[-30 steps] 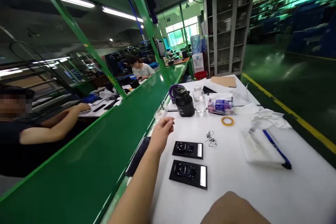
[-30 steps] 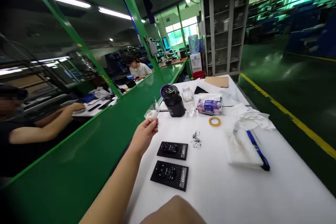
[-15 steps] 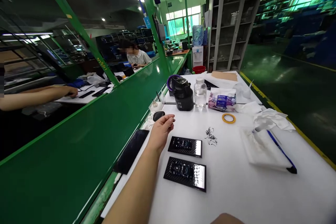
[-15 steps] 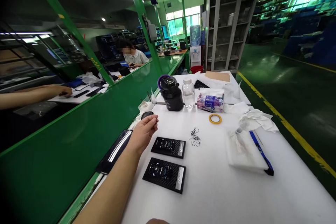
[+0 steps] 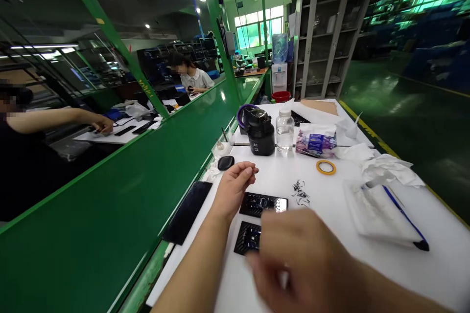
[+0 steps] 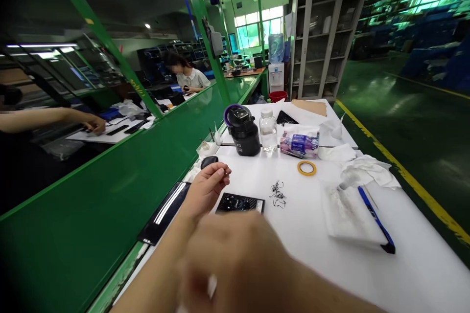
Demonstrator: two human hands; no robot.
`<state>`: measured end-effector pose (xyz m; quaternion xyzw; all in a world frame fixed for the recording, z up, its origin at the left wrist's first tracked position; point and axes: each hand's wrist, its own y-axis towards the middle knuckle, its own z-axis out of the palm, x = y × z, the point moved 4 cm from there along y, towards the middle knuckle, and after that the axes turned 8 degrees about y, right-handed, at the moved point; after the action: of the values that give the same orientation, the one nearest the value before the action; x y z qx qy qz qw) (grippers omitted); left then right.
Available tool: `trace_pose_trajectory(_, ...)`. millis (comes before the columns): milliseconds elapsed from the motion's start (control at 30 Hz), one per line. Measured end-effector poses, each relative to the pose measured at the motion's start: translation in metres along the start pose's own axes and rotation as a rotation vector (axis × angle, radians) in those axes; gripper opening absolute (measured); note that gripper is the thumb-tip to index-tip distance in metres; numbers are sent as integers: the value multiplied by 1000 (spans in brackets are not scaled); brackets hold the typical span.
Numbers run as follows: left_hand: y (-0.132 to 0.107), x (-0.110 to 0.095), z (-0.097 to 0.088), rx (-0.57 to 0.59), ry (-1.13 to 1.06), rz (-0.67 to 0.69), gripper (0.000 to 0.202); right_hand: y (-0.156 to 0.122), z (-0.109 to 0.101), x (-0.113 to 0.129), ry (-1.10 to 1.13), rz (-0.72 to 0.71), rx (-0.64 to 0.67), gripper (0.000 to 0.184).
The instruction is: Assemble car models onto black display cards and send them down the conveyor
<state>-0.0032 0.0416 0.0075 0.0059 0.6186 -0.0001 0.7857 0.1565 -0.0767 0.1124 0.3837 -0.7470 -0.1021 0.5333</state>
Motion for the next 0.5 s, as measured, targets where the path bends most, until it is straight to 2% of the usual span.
trace_pose_trajectory(33,-2,-1,3,10,-20,2,35,6,1,-25,3,52,-56,23)
trace_pose_trajectory(100,-6,0,8,25,-61,4,36,12,3,-79,139,376,-186,17)
trace_pose_trajectory(167,-10,1,13,40,-92,0,36,13,8,-110,310,520,-221,17)
trace_pose_trajectory(233,-13,3,18,58,-111,-7,35,10,13,-120,421,570,-218,22)
trace_pose_trajectory(400,-17,5,23,132,-86,1,28,4,22,-117,591,617,-284,30)
trace_pose_trajectory(500,-16,6,23,152,-35,30,21,2,24,-123,651,682,-314,34)
